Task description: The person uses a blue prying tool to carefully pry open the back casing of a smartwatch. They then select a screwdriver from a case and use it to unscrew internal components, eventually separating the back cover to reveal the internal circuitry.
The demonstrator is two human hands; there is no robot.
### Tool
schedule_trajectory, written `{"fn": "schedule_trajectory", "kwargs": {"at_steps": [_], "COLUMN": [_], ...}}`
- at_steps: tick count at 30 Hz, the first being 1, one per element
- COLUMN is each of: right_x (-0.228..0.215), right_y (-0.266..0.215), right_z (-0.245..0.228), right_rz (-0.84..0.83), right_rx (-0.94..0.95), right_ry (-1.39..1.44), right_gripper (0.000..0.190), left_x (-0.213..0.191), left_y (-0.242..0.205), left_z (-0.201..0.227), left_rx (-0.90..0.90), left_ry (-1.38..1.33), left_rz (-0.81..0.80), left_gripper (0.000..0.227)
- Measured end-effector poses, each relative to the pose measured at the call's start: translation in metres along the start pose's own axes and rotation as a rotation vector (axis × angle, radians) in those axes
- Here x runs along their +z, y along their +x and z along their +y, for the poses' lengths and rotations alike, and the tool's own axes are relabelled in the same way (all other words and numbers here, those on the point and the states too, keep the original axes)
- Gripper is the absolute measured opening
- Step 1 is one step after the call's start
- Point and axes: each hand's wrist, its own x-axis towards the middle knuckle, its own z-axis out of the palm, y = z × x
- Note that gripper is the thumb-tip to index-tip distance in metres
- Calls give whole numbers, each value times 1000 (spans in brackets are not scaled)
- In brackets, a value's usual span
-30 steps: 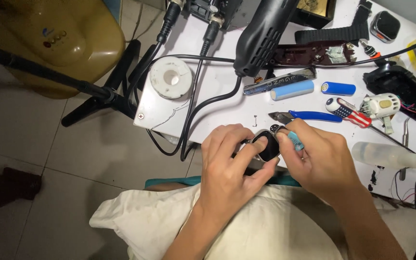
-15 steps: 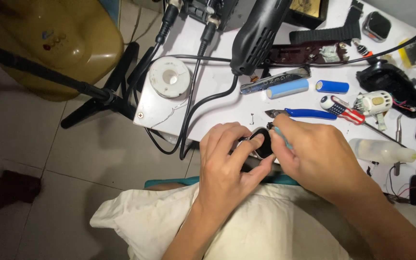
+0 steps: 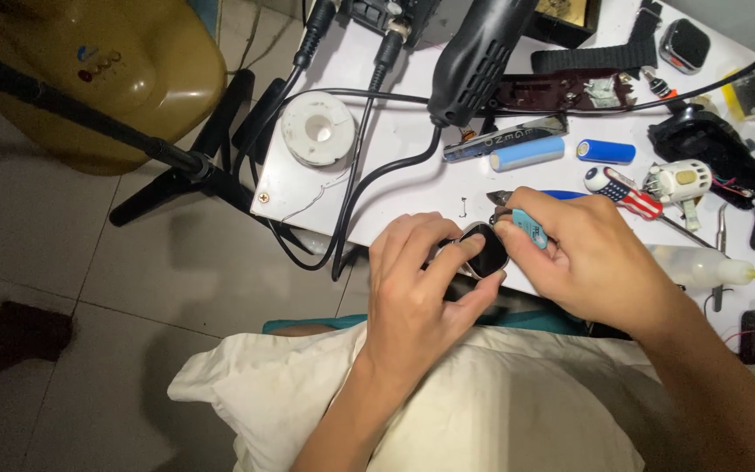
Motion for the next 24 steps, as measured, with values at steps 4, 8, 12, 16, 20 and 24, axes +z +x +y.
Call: {"fn": "schedule_trajectory", "kwargs": {"at_steps": [4,8,12,16,20,24], "right_x": [-1,-4,22,23,29,27], "right_y": [-4,-2,-20,-13,-16,-17], "right_z": [-2,-5,4,9,17,16], "right_rz": [15,9,169,194,194,210], "right_rx": [5,76,-222,-216,-150,-193], "right_ry": [62,96,-118,-66,19,31], "right_gripper": [25,25,14,19,15,16], "left_x": [-1,0,1,-1,-3,3], "left_y": [1,1,1,3,1,-1], "left_z": [2,2,1,2,7,7], "left_rx": [-12,-22,-7,2,-16,-24], "left_ry": [10,40,25,29,24,20], "left_rz": [-17,-21,-18,-27,-64,-5], "left_gripper": [26,36,36,36,35,36]}}
